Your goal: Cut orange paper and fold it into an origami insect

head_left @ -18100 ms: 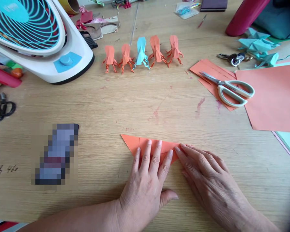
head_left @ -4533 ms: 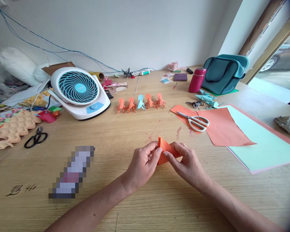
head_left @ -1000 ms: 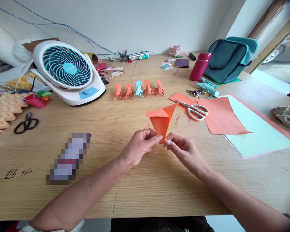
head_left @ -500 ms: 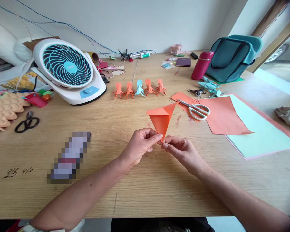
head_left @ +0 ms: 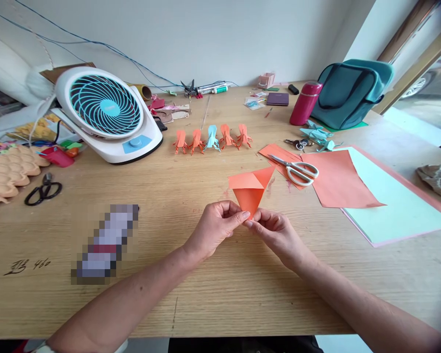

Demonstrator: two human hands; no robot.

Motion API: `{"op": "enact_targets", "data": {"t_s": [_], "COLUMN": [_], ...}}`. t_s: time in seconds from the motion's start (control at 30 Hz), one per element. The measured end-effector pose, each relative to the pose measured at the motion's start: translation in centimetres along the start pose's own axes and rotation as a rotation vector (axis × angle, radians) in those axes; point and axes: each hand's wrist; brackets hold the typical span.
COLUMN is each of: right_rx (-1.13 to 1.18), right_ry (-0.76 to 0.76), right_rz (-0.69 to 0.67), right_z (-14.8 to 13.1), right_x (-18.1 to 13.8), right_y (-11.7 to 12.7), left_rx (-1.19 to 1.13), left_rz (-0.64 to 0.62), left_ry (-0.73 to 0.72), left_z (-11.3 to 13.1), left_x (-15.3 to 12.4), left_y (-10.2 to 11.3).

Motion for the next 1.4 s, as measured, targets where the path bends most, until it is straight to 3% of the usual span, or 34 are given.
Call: {"op": "enact_targets", "data": {"t_s": [0.67, 1.1, 1.4], "right_rx": [0.017, 0.052, 0.042], "right_ry": [-0.044, -0.095, -0.135], "right_rz": [-0.110, -0.038, -0.062], "right_z": [0.4, 0.5, 0.6], "right_x": [0.0, 0.1, -0.2], "right_y": [0.1, 0.2, 0.3], "left_rx": [-0.121, -0.051, 0.003], "left_rz": [0.090, 0.095, 0.135], "left_ry": [-0.131, -0.129, -0.192], "left_z": [1.0, 0.8, 1.7], "left_x": [0.3, -0.5, -0.5], "left_y": [1.5, -0.4, 0.1]}}
Point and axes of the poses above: each hand's wrist, its own x-axis towards the middle knuckle, its own y-axis out of the back of the hand, z = x × y, and after that the axes turned 15 degrees about -z, right-handed
